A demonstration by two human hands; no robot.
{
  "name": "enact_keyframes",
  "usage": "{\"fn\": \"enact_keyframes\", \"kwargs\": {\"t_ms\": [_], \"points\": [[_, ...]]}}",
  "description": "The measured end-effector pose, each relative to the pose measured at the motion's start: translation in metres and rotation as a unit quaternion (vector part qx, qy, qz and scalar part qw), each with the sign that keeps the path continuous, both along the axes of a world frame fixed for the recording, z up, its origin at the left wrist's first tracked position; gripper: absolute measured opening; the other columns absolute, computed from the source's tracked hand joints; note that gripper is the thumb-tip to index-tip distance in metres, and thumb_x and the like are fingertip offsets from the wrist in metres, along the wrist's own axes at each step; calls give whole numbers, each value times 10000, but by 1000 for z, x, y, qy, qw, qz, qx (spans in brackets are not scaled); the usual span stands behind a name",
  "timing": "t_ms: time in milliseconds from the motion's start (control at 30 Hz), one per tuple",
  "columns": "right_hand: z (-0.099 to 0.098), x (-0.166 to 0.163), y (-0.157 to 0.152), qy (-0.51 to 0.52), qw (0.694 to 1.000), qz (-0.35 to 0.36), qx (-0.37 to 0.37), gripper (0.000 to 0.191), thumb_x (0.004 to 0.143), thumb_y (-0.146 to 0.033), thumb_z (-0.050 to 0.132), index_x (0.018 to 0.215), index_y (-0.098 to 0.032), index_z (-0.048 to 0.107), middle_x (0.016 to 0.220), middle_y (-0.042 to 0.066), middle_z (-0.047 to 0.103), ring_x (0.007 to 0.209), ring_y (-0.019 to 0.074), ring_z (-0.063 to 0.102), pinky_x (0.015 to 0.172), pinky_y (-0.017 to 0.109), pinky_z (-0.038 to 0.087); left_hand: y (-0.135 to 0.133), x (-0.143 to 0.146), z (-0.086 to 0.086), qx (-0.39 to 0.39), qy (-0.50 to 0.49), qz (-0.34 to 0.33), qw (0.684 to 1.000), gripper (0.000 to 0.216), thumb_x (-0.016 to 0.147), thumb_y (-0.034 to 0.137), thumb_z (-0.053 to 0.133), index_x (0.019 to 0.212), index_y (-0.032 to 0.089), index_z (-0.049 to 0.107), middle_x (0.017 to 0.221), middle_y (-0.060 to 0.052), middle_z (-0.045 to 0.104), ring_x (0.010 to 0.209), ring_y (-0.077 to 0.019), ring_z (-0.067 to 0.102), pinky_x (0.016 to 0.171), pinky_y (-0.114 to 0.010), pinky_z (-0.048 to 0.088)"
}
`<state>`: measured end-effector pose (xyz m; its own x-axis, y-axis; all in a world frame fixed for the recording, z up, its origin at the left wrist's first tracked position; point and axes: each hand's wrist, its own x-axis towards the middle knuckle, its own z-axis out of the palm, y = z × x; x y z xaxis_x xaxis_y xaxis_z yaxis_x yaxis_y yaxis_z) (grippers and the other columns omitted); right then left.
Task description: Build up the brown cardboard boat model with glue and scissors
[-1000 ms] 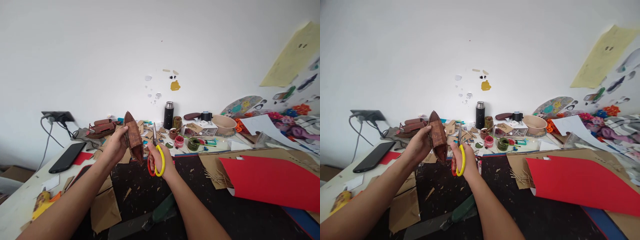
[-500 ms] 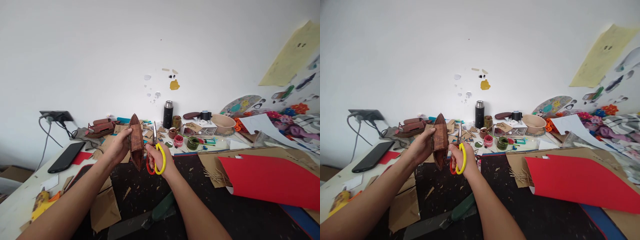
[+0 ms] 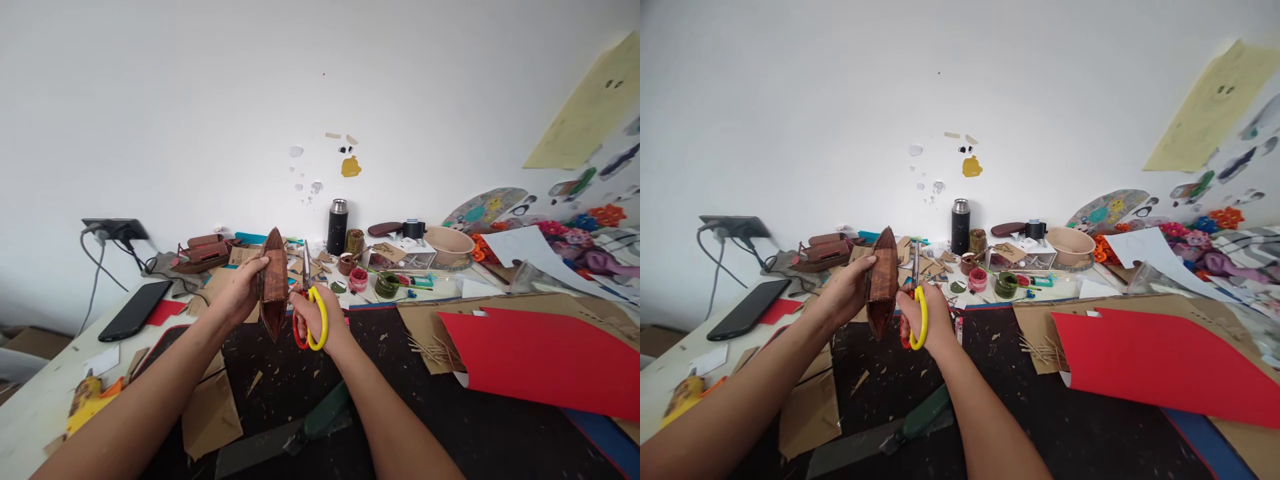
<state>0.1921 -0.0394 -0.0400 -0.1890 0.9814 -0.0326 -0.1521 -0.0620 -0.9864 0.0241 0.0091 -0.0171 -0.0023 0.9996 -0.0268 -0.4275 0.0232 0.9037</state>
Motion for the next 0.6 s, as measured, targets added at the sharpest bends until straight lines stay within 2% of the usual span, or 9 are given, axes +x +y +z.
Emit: {"fn": "enact_keyframes", "kwargs": {"t_ms": [267, 367, 467, 600], "points": [[-1, 0, 1, 28, 999, -42, -12, 336, 752, -509, 713, 889, -251, 545, 440, -134, 468, 291, 109, 418, 302, 207, 351, -2, 5, 4, -8, -28, 19, 999, 256, 750, 268, 839, 948, 135, 747, 807, -33, 750, 689, -188, 685, 619, -269, 552], [-1, 0, 2, 51, 996, -64, -20, 328, 730, -497, 702, 876, -244, 552, 453, -132, 474, 289, 99, 412, 302, 207, 341, -5, 9, 8, -21, -42, 31, 998, 177, 793, 228, 788, 934, 131, 744, 827, -44, 765, 707, -185, 704, 659, -266, 572], [1, 0, 2, 70, 994, -77, -30, 312, 705, -488, 698, 809, -238, 544, 450, -125, 464, 285, 90, 411, 301, 203, 323, -9, 13, 11, -47, -52, 37, 997, 101, 856, 203, 724, 921, 127, 739, 795, -55, 762, 658, -182, 700, 608, -261, 562], [3, 1, 4, 109, 989, -97, -33, 317, 692, -479, 718, 808, -228, 563, 450, -128, 453, 293, 78, 396, 303, 194, 298, -9, 14, 15, -86, -74, 40, 993, 134, 942, 222, 632, 929, 133, 732, 753, -65, 753, 596, -188, 693, 574, -269, 569]]}}
